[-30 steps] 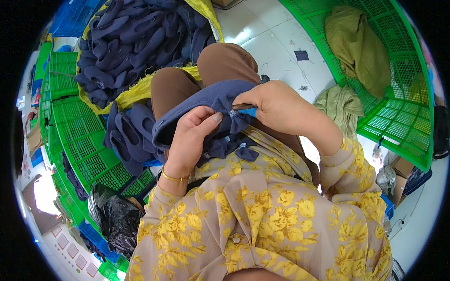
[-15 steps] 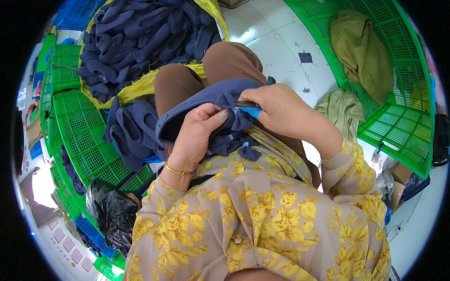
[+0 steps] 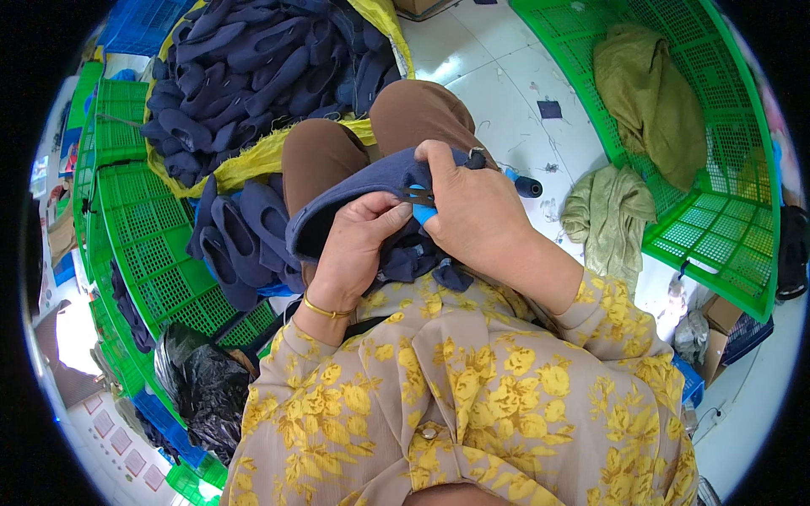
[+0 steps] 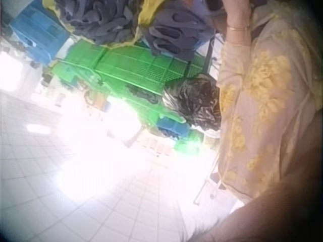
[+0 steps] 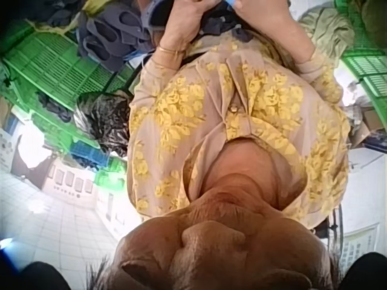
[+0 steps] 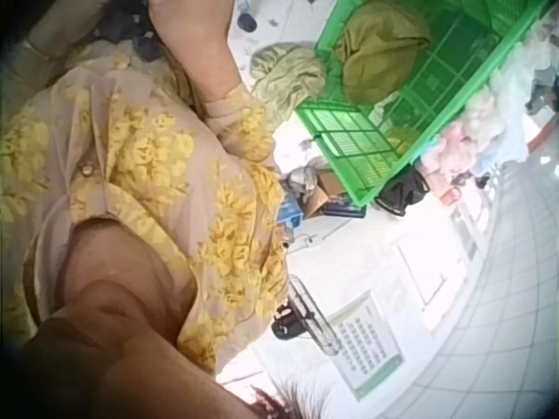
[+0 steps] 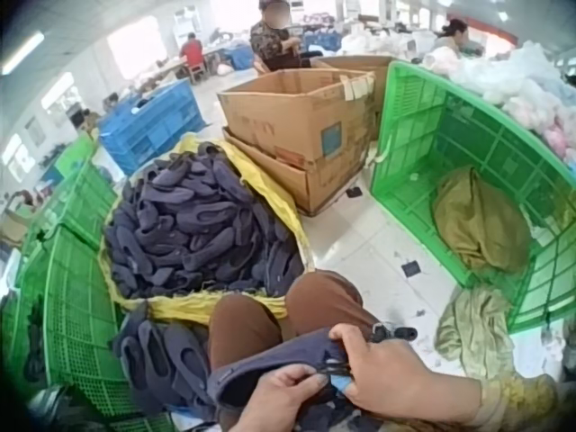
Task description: The person sits on the floor and uses a blue-handled tool to stitch the upper part of a dark blue slip-on shoe. They repeatedly insert the tool and pull the thread to secure the seam, handling the shoe with both hands throughout the process.
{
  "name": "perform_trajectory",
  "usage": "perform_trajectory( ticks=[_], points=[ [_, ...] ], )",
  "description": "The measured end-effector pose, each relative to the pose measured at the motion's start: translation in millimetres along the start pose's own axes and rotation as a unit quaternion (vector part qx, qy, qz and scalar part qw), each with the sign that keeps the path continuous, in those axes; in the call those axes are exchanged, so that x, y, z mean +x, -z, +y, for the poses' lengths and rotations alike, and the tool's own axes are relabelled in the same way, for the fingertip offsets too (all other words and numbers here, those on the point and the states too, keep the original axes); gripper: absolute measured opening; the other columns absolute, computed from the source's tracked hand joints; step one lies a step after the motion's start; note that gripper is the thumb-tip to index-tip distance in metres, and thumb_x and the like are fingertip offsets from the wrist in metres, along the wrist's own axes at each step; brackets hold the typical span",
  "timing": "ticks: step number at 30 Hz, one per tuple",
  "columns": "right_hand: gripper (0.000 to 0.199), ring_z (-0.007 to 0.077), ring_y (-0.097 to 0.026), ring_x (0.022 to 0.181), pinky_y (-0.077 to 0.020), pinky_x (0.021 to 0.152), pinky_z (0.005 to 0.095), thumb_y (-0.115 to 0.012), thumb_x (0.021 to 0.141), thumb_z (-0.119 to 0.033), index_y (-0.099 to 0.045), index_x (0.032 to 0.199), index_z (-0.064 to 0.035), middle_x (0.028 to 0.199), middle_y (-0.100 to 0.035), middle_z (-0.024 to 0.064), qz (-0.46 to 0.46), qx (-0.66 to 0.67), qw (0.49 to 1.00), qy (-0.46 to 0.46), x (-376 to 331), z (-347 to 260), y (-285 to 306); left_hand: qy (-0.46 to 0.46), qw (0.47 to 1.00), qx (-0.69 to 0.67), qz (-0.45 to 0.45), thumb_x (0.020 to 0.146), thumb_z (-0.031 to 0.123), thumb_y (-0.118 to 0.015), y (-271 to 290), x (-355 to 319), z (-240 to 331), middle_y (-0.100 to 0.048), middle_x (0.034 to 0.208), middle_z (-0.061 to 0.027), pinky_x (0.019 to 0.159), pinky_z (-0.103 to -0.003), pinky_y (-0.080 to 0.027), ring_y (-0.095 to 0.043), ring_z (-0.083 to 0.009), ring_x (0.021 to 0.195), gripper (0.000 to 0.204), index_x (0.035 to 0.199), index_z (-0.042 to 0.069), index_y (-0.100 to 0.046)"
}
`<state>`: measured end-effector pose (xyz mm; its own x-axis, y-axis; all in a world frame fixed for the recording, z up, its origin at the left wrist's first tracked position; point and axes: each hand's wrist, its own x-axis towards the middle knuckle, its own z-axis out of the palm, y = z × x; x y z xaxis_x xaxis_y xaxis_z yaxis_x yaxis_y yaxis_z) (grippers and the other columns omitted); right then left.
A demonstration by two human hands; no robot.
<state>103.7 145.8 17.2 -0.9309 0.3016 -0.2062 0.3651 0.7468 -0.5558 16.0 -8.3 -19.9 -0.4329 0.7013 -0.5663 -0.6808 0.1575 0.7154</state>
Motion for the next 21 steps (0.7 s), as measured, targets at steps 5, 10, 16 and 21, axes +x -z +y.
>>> perform_trajectory(
  ticks=[5, 10, 16, 21],
  points=[
    [0.049, 0.0399, -0.066, 0.071, -0.0514, 0.064, 0.0495, -0.06, 0.08, -0.007, -0.04, 0.126, -0.0108, 0.081, -0.067, 0.0183, 0.022, 0.066, 0.996, 0.061, 0.9, 2.0, -9.5, -0.007, 1.0, -0.007, 0.009, 0.092, 0.005, -0.064, 2.0, 1.8, -2.5, -0.068, 0.091, -0.0006, 0.076, -0.019, -0.048, -0.059, -0.0047, 0.08, 0.009, 0.098, 0.001, -0.068],
    [0.039, 0.0336, -0.065, 0.081, -0.0515, 0.065, 0.0445, -0.063, 0.075, -0.002, -0.056, 0.111, -0.0159, 0.096, -0.064, 0.0092, 0.099, 0.033, 0.987, 0.122, 1.7, 0.0, 9.0, -0.016, 1.0, 0.009, 0.005, 0.092, 0.003, -0.063, 0.0, 0.4, -0.7, -0.069, 0.095, -0.002, 0.078, -0.02, -0.049, -0.061, -0.0053, 0.082, 0.011, 0.101, -0.001, -0.068],
    [0.024, 0.0295, -0.063, 0.075, -0.0507, 0.063, 0.0403, -0.066, 0.074, -0.003, -0.061, 0.096, -0.0099, 0.096, -0.054, 0.008, -0.004, -0.06, 0.975, 0.215, 6.9, -11.6, 19.5, -0.017, 1.0, -0.015, -0.001, 0.089, 0.001, -0.065, 1.1, -0.3, -4.2, -0.07, 0.102, -0.0059, 0.085, -0.022, -0.051, -0.064, -0.0089, 0.091, 0.018, 0.107, -0.002, -0.068],
    [0.022, 0.0278, -0.062, 0.073, -0.0491, 0.061, 0.0392, -0.064, 0.074, -0.003, -0.061, 0.095, -0.0092, 0.098, -0.053, 0.0078, -0.02, -0.117, 0.954, 0.274, 8.3, -7.9, 27.4, -0.018, 1.0, 0.011, 0.004, 0.09, -0.001, -0.061, 1.7, -2.0, -3.7, -0.07, 0.103, -0.0055, 0.085, -0.023, -0.051, -0.064, -0.0094, 0.091, 0.019, 0.109, -0.002, -0.067]
  ],
)
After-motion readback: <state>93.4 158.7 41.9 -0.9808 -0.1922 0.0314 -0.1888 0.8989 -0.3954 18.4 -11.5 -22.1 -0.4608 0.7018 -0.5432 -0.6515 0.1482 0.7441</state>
